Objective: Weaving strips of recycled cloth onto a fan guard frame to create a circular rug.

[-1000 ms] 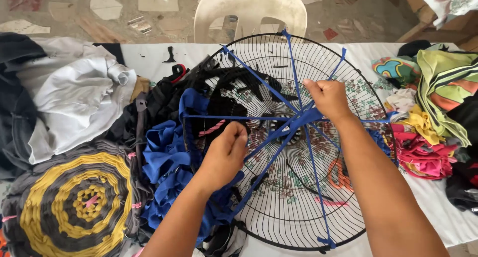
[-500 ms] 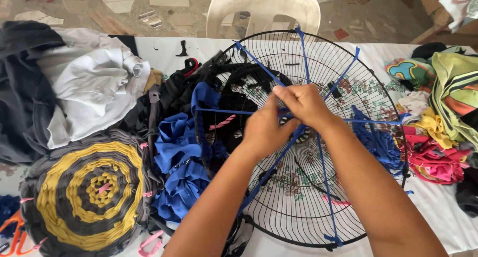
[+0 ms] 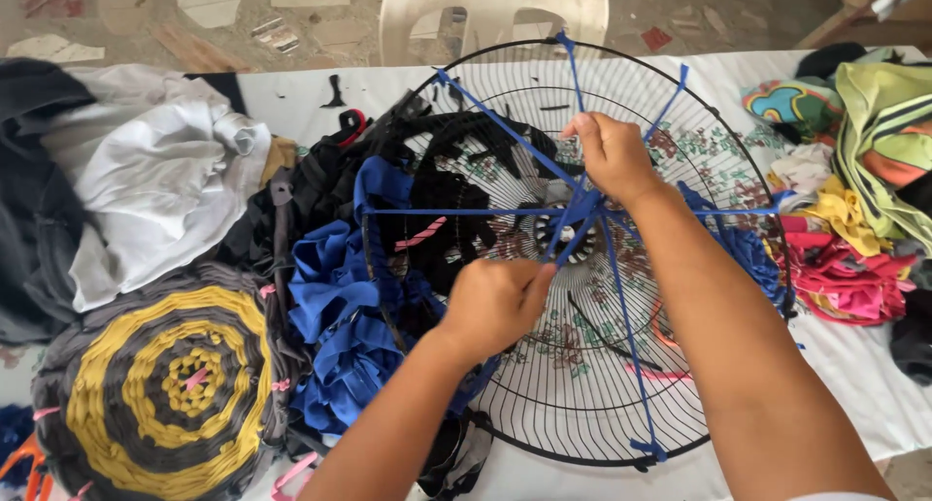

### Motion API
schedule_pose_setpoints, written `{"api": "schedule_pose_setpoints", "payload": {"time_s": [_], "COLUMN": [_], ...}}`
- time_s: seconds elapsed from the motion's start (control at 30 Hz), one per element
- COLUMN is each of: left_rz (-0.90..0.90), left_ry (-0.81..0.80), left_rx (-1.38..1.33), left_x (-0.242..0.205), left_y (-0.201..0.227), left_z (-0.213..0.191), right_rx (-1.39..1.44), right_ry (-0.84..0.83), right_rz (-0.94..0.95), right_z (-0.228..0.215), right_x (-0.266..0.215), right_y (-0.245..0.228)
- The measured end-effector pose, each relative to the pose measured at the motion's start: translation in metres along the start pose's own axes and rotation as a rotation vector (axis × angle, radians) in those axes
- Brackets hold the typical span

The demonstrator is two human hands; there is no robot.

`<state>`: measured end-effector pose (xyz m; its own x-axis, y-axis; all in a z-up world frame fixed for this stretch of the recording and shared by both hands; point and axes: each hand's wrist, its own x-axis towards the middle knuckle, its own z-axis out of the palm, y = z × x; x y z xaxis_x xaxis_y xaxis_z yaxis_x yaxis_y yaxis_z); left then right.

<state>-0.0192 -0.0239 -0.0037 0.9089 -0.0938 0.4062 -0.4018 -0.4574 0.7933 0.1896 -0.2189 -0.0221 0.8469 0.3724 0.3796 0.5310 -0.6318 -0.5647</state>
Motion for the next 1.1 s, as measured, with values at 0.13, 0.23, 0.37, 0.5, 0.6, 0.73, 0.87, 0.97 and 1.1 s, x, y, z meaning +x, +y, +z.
{"api": "schedule_pose_setpoints", "payload": {"time_s": [0.13, 0.23, 0.37, 0.5, 0.6, 0.73, 0.87, 0.97, 1.1], "left_rz": [0.067, 0.093, -0.018, -0.184, -0.003, -0.079, -0.138, -0.098, -0.003], "left_ry": [-0.083, -0.123, -0.14, -0.052, 0.168, 0.039, 0.13, 0.077, 0.032], "left_rx": [0.095, 0.164, 0.265, 0.483, 0.409, 0.024, 0.076, 0.094, 0.022], "left_x": [-0.013, -0.02, -0.019, 0.022, 0.051, 0.064, 0.052, 0.043, 0.028], "left_y": [-0.006, -0.011, -0.021, -0.001, -0.016, -0.025, -0.002, -0.002, -0.001], "left_z": [-0.026, -0.03, -0.021, -0.022, 0.009, 0.047, 0.054, 0.056, 0.058], "right_rx": [0.005, -0.104, -0.065, 0.005, 0.101, 0.245, 0.261, 0.231, 0.135], "right_ry": [0.036, 0.055, 0.128, -0.049, -0.104, -0.081, -0.121, -0.067, 0.046], "right_rz": [-0.098, -0.093, -0.078, 0.05, -0.072, -0.235, 0.067, -0.004, 0.082], "right_z": [-0.004, -0.006, -0.001, -0.008, -0.011, -0.02, -0.02, -0.01, -0.009], "right_x": [0.001, -0.001, -0.012, -0.018, -0.025, -0.025, -0.028, -0.028, -0.018], "right_y": [0.027, 0.048, 0.057, -0.013, -0.073, -0.082, -0.042, -0.017, 0.003]}}
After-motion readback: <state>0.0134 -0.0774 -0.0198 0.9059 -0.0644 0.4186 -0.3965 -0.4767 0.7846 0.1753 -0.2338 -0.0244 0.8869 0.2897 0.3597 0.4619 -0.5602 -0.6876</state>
